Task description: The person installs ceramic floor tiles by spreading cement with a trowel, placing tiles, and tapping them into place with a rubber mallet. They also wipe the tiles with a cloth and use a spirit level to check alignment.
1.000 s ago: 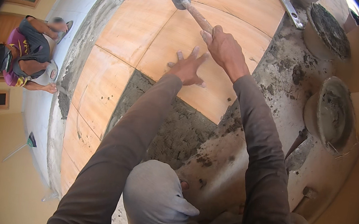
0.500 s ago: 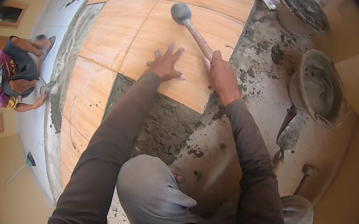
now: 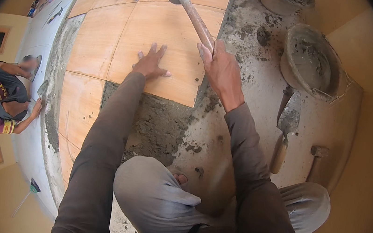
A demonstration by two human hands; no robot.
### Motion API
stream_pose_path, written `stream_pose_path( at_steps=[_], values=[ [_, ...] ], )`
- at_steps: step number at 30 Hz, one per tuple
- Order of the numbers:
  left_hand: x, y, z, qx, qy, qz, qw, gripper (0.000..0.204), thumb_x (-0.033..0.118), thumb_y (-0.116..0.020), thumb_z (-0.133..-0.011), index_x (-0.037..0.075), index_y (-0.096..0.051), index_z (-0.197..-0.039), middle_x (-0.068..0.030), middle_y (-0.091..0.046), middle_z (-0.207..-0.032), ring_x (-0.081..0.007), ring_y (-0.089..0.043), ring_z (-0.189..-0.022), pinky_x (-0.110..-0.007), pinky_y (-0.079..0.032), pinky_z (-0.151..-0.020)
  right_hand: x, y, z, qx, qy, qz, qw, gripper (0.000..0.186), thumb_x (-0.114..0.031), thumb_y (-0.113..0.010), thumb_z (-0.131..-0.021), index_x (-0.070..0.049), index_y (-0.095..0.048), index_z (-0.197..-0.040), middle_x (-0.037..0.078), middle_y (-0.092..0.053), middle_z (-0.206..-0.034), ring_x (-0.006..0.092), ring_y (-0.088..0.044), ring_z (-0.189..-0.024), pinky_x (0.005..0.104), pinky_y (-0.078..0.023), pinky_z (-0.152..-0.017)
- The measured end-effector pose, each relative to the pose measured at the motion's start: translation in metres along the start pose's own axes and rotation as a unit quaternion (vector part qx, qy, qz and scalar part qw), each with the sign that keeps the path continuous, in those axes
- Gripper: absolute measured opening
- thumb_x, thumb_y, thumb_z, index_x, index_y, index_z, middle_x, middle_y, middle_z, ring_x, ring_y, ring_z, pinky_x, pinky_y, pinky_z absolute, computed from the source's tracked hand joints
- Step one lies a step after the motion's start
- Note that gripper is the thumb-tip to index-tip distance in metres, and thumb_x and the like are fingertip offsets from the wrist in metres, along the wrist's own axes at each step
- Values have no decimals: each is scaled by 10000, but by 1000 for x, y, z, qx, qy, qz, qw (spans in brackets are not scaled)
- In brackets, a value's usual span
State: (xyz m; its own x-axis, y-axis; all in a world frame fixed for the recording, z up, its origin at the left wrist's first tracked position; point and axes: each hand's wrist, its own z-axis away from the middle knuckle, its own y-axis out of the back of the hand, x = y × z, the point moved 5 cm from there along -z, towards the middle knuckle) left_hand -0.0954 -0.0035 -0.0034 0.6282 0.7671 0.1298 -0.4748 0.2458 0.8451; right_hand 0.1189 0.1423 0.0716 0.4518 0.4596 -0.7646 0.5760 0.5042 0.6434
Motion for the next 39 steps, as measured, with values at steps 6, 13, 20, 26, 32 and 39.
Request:
stream_pose_path(
  at_steps=[6, 13, 20, 26, 32, 39],
  values=[
    [17, 3, 8, 9, -16, 10, 1000, 1161, 453, -909, -751, 410, -201, -1670, -26, -82, -1778, -574, -73, -1562, -822, -216, -1148, 61, -30, 13, 11, 41, 79, 996, 399, -408, -583, -1068, -20, -515, -1004, 237, -643, -653, 446, -678, -618, 524, -520, -555],
    [-12, -14, 10, 65, 40, 25, 997, 1228, 526, -884, -768, 87, -176, -1670, -188, -90, -1752, -443, -102, -1604, -703, -208, -1227, 8, -22, 27, 0, 21, 35, 999, 376, -387, -599, -1058, -22, -519, -1009, 256, -676, -717, 461, -695, -674, 548, -529, -596],
    [-18, -19, 4, 76, 38, 24, 996, 1249, 559, -870, -772, 4, -179, -1651, -251, -104, -1735, -417, -110, -1607, -642, -210, -1240, -20, -12, 19, -72, -14, -29, 997, 390, -392, -605, -1058, -9, -536, -1030, 254, -669, -705, 476, -687, -664, 522, -524, -599],
    [2, -24, 7, 61, 33, 14, 997, 1232, 563, -852, -795, 7, -169, -1656, -247, -114, -1736, -407, -123, -1608, -631, -225, -1236, 47, -37, 24, -26, 37, 26, 999, 415, -398, -586, -1069, 6, -527, -997, 224, -633, -646, 442, -656, -574, 513, -505, -551],
    [-10, -11, 15, 57, 49, 2, 997, 1237, 573, -847, -799, 14, -160, -1662, -236, -95, -1743, -406, -98, -1614, -635, -222, -1239, -14, -13, 51, 18, 35, 8, 999, 460, -430, -600, -1055, 25, -537, -1036, 218, -639, -674, 412, -667, -624, 508, -523, -603],
    [-19, -28, 1, 56, 51, -4, 997, 1235, 588, -841, -798, 8, -169, -1657, -252, -105, -1736, -421, -115, -1607, -664, -250, -1211, -4, -25, 58, -97, -55, -42, 993, 397, -398, -615, -1049, -20, -499, -1083, 234, -649, -691, 461, -681, -682, 518, -532, -612]
  ],
)
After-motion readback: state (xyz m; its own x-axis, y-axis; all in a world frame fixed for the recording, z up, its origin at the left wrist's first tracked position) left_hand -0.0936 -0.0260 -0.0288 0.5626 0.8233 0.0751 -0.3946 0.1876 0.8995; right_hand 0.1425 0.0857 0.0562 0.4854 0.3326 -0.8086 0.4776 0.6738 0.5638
